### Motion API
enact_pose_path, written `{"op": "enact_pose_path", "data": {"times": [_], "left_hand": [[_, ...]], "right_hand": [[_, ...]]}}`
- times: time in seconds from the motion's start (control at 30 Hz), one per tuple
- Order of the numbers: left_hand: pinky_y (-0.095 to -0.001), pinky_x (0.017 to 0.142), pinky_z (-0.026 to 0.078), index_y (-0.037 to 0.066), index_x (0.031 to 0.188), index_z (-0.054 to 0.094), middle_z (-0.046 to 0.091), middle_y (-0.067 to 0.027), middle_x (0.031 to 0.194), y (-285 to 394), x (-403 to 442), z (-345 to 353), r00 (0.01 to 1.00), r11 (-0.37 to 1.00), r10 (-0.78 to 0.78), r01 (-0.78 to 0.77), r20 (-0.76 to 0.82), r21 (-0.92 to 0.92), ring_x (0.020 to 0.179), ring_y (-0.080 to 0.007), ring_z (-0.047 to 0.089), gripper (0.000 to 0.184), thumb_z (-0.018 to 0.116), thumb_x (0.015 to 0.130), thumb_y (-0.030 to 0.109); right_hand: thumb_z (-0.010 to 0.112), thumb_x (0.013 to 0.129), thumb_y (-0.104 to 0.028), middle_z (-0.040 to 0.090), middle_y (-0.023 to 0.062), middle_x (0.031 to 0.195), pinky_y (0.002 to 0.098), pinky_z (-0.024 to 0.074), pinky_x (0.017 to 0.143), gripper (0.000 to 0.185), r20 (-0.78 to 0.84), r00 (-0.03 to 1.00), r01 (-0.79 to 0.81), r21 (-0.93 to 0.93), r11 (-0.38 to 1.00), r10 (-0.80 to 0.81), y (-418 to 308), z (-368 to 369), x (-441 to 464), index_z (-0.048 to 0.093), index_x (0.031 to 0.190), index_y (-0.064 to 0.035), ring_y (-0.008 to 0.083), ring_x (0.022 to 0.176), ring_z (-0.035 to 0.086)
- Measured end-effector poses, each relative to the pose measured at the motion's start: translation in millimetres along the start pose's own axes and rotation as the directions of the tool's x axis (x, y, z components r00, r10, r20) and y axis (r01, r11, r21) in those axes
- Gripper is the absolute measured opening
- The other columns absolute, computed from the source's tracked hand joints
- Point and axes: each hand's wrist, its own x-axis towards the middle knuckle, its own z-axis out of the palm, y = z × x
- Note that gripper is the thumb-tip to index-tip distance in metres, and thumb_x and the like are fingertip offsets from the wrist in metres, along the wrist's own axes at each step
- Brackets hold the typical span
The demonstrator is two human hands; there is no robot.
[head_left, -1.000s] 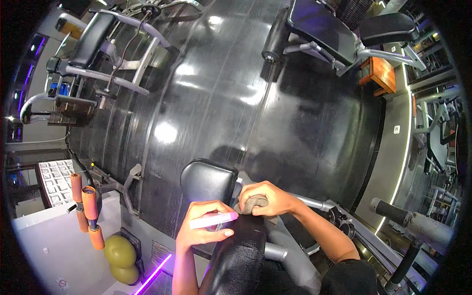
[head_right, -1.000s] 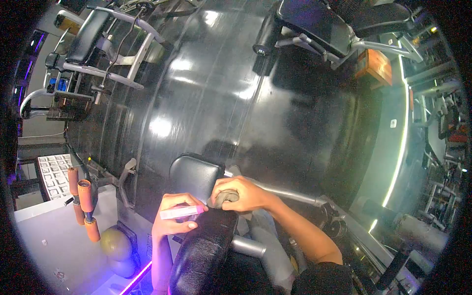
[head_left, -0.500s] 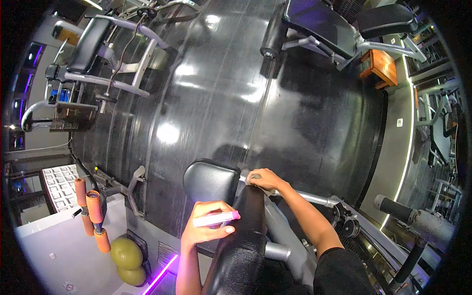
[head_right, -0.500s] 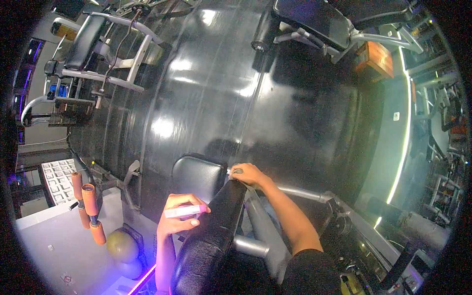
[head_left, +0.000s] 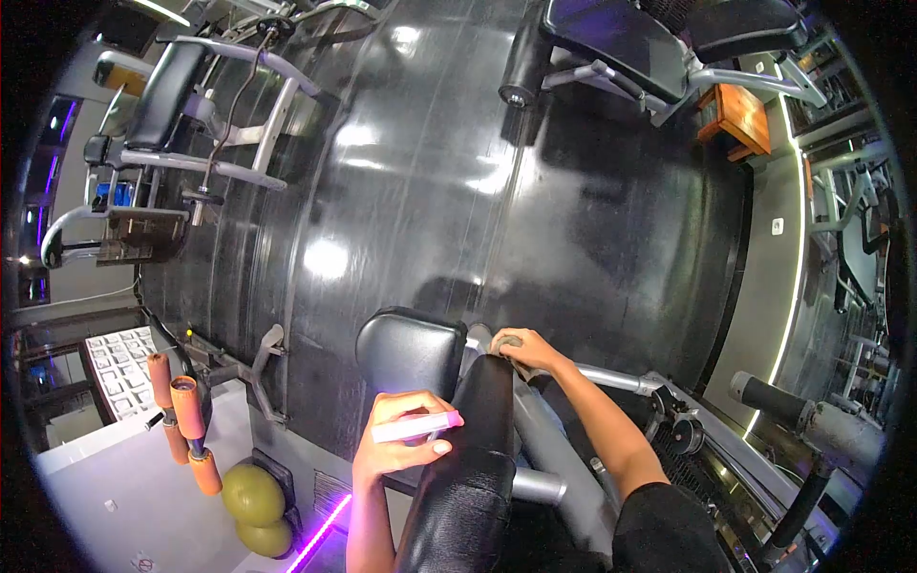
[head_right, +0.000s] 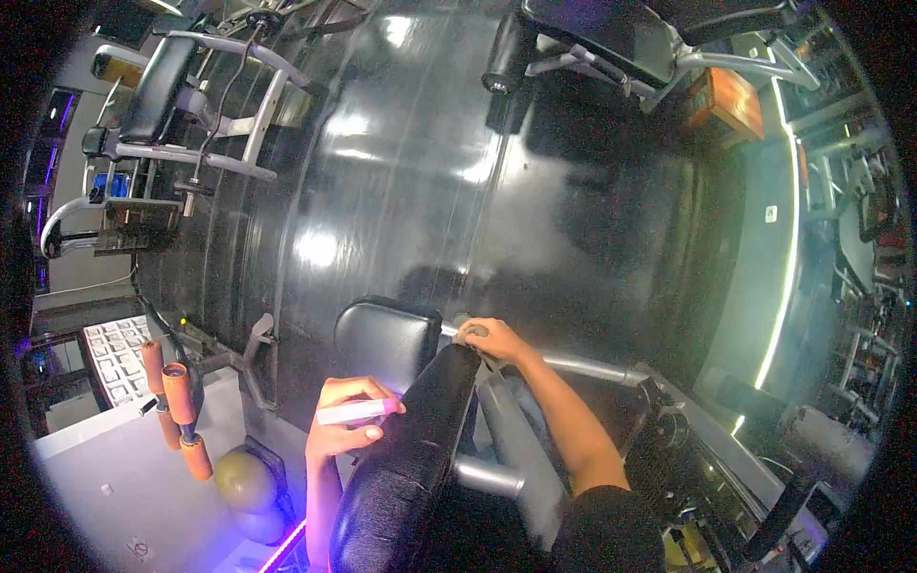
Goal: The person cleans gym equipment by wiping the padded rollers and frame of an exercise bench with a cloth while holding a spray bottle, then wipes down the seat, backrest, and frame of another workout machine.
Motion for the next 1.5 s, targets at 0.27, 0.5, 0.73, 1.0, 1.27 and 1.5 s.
{"op": "enact_pose_path", "data": {"times": [0.27, 0.5, 0.73, 1.0, 1.27, 1.5], "left_hand": [[-0.0265, 0.066, 0.049, 0.001, 0.089, 0.068, 0.071, -0.0085, 0.088, -2.3, -1.2, -0.8, 1.000, 1.000, 0.010, -0.010, 0.012, 0.004, 0.074, -0.0147, 0.065, 0.031, 0.080, 0.071, 0.023], [-0.0258, 0.065, 0.049, 0.001, 0.088, 0.067, 0.071, -0.0087, 0.086, -4.7, -3.4, 2.2, 0.999, 1.000, 0.025, -0.024, -0.031, 0.019, 0.073, -0.0143, 0.065, 0.028, 0.079, 0.074, 0.022], [-0.0252, 0.063, 0.049, 0.001, 0.085, 0.068, 0.070, -0.0078, 0.081, 2.9, -7.3, 8.1, 0.981, 0.990, 0.098, -0.080, -0.167, 0.113, 0.068, -0.0128, 0.064, 0.015, 0.075, 0.077, 0.013], [-0.0304, 0.065, 0.049, 0.000, 0.081, 0.065, 0.069, -0.0135, 0.083, 50.2, -37.7, 12.0, 0.917, 0.928, 0.330, -0.272, -0.223, 0.257, 0.070, -0.0204, 0.064, 0.046, 0.069, 0.081, 0.046], [-0.0343, 0.077, 0.052, 0.002, 0.080, 0.064, 0.069, -0.0188, 0.093, 79.0, -71.2, 18.6, 0.857, 0.853, 0.482, -0.412, -0.182, 0.320, 0.087, -0.0282, 0.068, 0.054, 0.088, 0.057, 0.044], [-0.0316, 0.070, 0.049, 0.002, 0.078, 0.062, 0.067, -0.0200, 0.096, 77.9, -68.4, 10.0, 0.890, 0.867, 0.438, -0.379, -0.130, 0.323, 0.083, -0.0220, 0.065, 0.041, 0.086, 0.062, 0.031]], "right_hand": [[0.055, 0.083, -0.038, 0.070, 0.0114, 0.102, 0.0405, 0.0475, 0.090, 0.034, 0.010, 0.987, -0.152, -0.302, 0.941, 0.163, 20.9, 13.2, 32.7, 0.069, 0.103, -0.0152, 0.0341, 0.098, 0.065], [0.053, 0.082, -0.045, 0.067, 0.0209, 0.107, 0.0426, 0.0464, 0.093, 0.047, -0.259, 0.894, -0.441, -0.357, 0.823, 0.366, -6.3, 10.9, -1.5, 0.065, 0.114, -0.0121, 0.0399, 0.107, 0.061], [0.047, 0.085, -0.034, 0.059, 0.0069, 0.070, 0.0370, 0.0427, 0.061, 0.037, -0.093, 0.869, -0.480, 0.072, 0.874, 0.486, -11.3, 13.8, -33.3, 0.064, 0.077, -0.0017, 0.0168, 0.063, 0.051], [0.050, 0.092, -0.048, 0.061, 0.0021, 0.115, 0.0497, 0.0439, 0.088, 0.042, 0.389, 0.750, -0.560, -0.056, 0.826, 0.535, -75.6, -44.6, -41.0, 0.060, 0.119, -0.0165, 0.0193, 0.102, 0.057], [0.056, 0.084, -0.042, 0.059, 0.0110, 0.126, 0.0484, 0.0497, 0.084, 0.043, 0.108, 0.662, -0.730, -0.129, 0.671, 0.741, -121.8, -80.9, -28.2, 0.063, 0.120, -0.0202, 0.0308, 0.103, 0.060], [0.055, 0.084, -0.041, 0.057, 0.0114, 0.133, 0.0439, 0.0435, 0.099, 0.046, -0.326, 0.741, -0.642, -0.086, 0.762, 0.587, -2.3, 12.4, 11.1, 0.065, 0.121, -0.0154, 0.0328, 0.120, 0.055]]}}
